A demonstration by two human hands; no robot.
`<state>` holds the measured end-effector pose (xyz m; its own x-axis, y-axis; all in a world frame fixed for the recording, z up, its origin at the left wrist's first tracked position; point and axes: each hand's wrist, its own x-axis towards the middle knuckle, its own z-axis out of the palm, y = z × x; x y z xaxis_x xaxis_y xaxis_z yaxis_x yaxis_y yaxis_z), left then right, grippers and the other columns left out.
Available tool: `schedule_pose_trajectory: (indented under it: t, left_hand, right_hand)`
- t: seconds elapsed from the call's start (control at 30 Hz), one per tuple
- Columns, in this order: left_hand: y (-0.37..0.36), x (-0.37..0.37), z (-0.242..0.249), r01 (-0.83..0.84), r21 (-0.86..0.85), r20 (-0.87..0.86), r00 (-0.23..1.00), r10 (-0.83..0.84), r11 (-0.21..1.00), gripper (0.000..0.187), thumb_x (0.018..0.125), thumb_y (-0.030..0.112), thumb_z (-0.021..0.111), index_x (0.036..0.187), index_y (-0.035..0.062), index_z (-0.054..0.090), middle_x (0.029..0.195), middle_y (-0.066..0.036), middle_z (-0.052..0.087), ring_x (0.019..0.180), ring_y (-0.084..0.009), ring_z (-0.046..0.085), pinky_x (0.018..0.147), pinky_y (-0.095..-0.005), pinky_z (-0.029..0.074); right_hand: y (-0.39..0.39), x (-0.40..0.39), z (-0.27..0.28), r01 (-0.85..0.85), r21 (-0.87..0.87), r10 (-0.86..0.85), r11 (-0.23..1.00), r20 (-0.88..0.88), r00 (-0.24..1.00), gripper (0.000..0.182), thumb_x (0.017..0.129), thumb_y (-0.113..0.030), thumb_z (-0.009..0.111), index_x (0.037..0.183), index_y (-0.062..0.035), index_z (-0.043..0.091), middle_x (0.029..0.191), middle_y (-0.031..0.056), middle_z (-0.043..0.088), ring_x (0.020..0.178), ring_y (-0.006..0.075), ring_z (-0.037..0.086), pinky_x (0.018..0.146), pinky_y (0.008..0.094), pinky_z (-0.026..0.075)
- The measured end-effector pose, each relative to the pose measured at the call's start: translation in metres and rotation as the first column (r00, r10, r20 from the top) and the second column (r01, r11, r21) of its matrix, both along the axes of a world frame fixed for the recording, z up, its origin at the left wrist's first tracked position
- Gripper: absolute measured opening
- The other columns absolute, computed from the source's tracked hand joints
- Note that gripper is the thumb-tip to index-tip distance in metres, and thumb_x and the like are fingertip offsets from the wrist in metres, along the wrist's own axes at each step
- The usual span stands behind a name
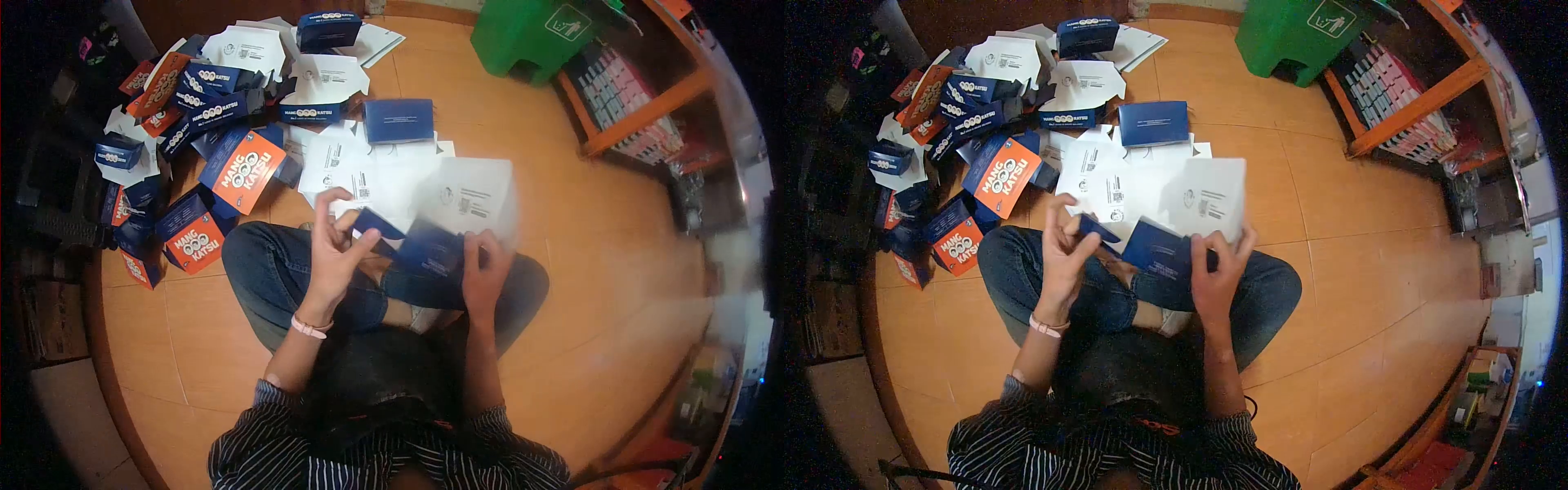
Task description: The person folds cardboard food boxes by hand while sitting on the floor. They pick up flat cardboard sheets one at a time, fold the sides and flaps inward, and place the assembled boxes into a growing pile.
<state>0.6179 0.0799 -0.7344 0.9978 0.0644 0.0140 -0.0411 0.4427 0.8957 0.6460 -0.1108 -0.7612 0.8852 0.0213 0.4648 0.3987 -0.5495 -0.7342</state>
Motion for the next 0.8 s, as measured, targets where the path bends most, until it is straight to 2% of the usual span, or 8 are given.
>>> schedule_pose_trajectory:
  t: [0.07, 0.13, 0.2, 0.3, 0.43, 0.6, 0.67, 0.8]
  left_hand:
    - [-0.009, 0.002, -0.008, -0.162, -0.167, 0.227, 0.953, 0.198, 0.973, 0.050, 0.076, 0.003, 0.065, 0.113, 0.0060, 0.033, 0.087, -0.007, 0.056, 0.083, -0.0116, 0.054, 0.087, -0.0268, 0.042]
    - [-0.016, 0.005, -0.007, -0.163, -0.121, 0.323, 0.926, 0.194, 0.979, 0.042, 0.075, -0.004, 0.062, 0.108, 0.0049, 0.038, 0.092, -0.008, 0.056, 0.082, -0.0156, 0.054, 0.081, -0.0300, 0.045]
    - [-0.028, 0.006, 0.005, -0.611, 0.491, 0.621, 0.745, 0.243, 0.621, 0.037, 0.072, -0.003, 0.063, 0.103, 0.0043, 0.046, 0.090, -0.009, 0.055, 0.087, -0.0243, 0.052, 0.095, -0.0431, 0.035]
    - [-0.026, 0.011, 0.021, -0.466, 0.721, 0.601, 0.789, -0.128, 0.512, 0.038, 0.071, 0.000, 0.061, 0.106, 0.0112, 0.055, 0.100, -0.002, 0.058, 0.099, -0.0282, 0.047, 0.102, -0.0516, 0.022]
    - [-0.009, 0.017, 0.024, -0.176, 0.837, 0.440, 0.778, -0.447, 0.517, 0.038, 0.072, 0.003, 0.061, 0.108, 0.0142, 0.058, 0.100, -0.001, 0.058, 0.101, -0.0250, 0.047, 0.103, -0.0504, 0.021]
    - [0.000, 0.020, 0.025, -0.126, 0.818, 0.388, 0.841, -0.377, 0.561, 0.034, 0.072, 0.007, 0.062, 0.105, 0.0127, 0.060, 0.099, -0.004, 0.058, 0.098, -0.0241, 0.048, 0.100, -0.0445, 0.027]
    - [-0.002, 0.023, 0.021, -0.070, 0.531, 0.363, 0.919, -0.152, 0.844, 0.022, 0.072, 0.007, 0.063, 0.094, 0.0050, 0.061, 0.094, -0.005, 0.061, 0.094, -0.0204, 0.054, 0.096, -0.0390, 0.034]
    - [0.006, 0.040, 0.022, -0.169, 0.764, 0.475, 0.800, -0.366, 0.623, 0.033, 0.076, 0.007, 0.062, 0.107, 0.0020, 0.050, 0.092, -0.007, 0.063, 0.093, -0.0202, 0.058, 0.088, -0.0331, 0.038]
  right_hand:
    - [-0.002, 0.001, -0.003, 0.101, 0.129, -0.090, 0.986, -0.086, 0.992, 0.015, 0.080, -0.007, 0.058, 0.071, 0.0000, 0.048, 0.114, 0.0176, 0.038, 0.108, 0.0301, 0.040, 0.091, 0.0375, 0.031]
    - [0.001, -0.002, -0.001, 0.061, 0.171, -0.047, 0.983, -0.083, 0.995, 0.017, 0.080, -0.007, 0.058, 0.070, -0.0003, 0.047, 0.113, 0.0179, 0.038, 0.107, 0.0297, 0.040, 0.090, 0.0368, 0.031]
    - [0.001, -0.009, 0.005, 0.014, 0.210, 0.006, 0.978, -0.093, 0.996, 0.019, 0.080, -0.007, 0.058, 0.069, -0.0006, 0.045, 0.111, 0.0182, 0.039, 0.106, 0.0292, 0.040, 0.089, 0.0361, 0.032]
    - [0.000, -0.009, 0.012, 0.016, 0.465, 0.137, 0.885, -0.293, 0.946, 0.019, 0.082, -0.006, 0.055, 0.068, -0.0010, 0.044, 0.113, 0.0204, 0.038, 0.108, 0.0300, 0.039, 0.090, 0.0368, 0.031]
    - [0.004, -0.002, 0.008, -0.128, 0.294, 0.138, 0.947, -0.012, 0.990, 0.020, 0.084, -0.009, 0.052, 0.068, -0.0007, 0.043, 0.118, 0.0219, 0.036, 0.111, 0.0301, 0.038, 0.092, 0.0378, 0.029]
    - [0.010, -0.002, 0.008, -0.178, 0.324, 0.202, 0.929, -0.043, 0.978, 0.022, 0.085, -0.012, 0.052, 0.068, 0.0004, 0.044, 0.119, 0.0206, 0.036, 0.113, 0.0299, 0.038, 0.096, 0.0393, 0.027]
    - [0.015, 0.002, 0.021, -0.240, 0.266, 0.247, 0.934, 0.009, 0.969, 0.022, 0.085, -0.012, 0.051, 0.068, 0.0010, 0.045, 0.120, 0.0192, 0.034, 0.114, 0.0305, 0.037, 0.098, 0.0414, 0.026]
    - [0.022, 0.008, 0.022, -0.241, 0.336, 0.260, 0.910, -0.010, 0.966, 0.023, 0.086, -0.012, 0.051, 0.067, 0.0013, 0.047, 0.120, 0.0176, 0.034, 0.115, 0.0305, 0.037, 0.100, 0.0426, 0.024]
